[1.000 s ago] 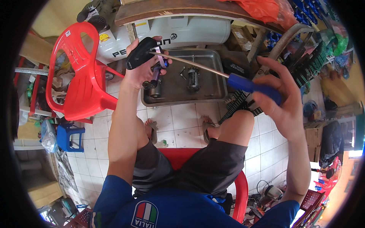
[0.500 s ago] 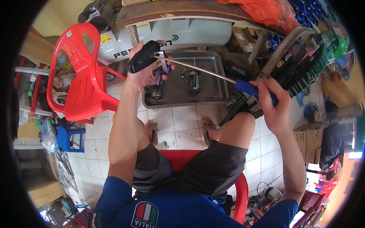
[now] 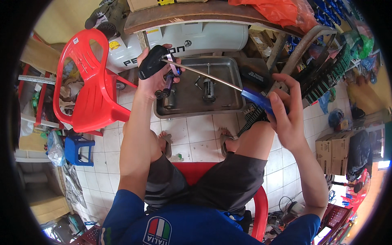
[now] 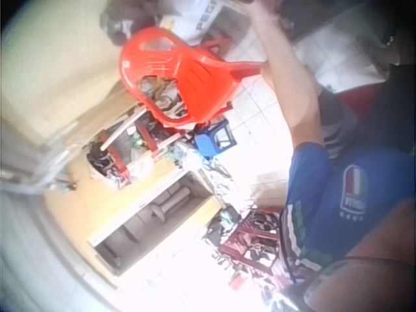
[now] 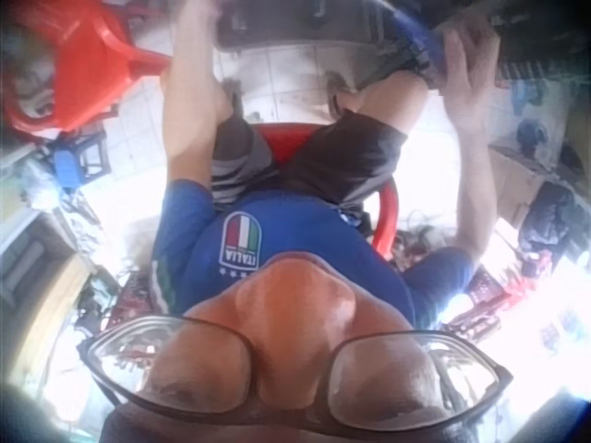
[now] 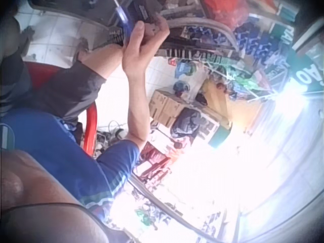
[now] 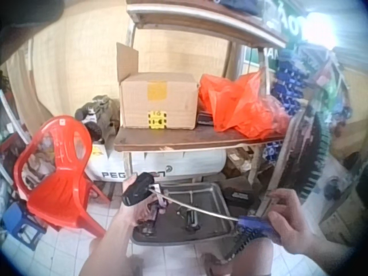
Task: The person assembles a motorcycle mirror by attaching a mounting bracket and tightening screws using a screwdriver and by hand.
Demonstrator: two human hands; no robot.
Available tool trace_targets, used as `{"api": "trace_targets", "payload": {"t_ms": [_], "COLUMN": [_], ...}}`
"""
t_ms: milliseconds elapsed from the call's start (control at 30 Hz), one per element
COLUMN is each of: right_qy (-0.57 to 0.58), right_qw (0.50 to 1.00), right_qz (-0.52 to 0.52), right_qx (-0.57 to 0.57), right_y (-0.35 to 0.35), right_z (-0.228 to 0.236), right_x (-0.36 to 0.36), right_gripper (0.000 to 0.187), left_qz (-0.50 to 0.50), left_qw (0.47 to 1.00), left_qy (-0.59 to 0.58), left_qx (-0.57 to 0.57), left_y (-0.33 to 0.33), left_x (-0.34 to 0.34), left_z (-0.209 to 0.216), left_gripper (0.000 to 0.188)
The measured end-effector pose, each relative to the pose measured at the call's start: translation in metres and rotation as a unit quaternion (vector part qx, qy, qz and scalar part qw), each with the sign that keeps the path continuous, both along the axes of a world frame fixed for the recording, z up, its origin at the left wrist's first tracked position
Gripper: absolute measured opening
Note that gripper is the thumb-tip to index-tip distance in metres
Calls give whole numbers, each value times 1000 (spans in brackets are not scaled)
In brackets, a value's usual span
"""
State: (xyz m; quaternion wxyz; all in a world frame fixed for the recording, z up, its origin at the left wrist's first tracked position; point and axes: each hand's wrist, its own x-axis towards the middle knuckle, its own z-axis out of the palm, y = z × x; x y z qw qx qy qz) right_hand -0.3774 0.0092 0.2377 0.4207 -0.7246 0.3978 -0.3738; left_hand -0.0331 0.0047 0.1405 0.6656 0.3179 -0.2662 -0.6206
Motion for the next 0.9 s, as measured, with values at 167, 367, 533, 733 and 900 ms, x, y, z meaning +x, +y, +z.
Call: {"api": "trace_targets", "payload": {"t_ms": [167,367,533,733,900], "right_qy": [-147,-109,37,182,52], "right_qw": [952,956,999,918,963], "right_qz": [-81,-67,-8,74,33], "right_qx": [257,266,-3,-343,-263], "right_y": [-9,-22,-34,-21,-22], "right_z": [7,1,-1,10,10], "right_x": [12,1,-13,-18,-11], "right_gripper": [34,36,25,26,26], "left_qz": [3,5,-47,-36,-20], "left_qw": [999,998,997,999,999], "left_qy": [-32,-43,-45,-15,-3], "left_qx": [-19,-39,-30,-19,-27], "left_y": [-1,-3,0,-1,1], "left_x": [-2,2,4,2,-5], "left_z": [-2,-4,-1,-1,3], "left_gripper": [67,66,67,68,69]}}
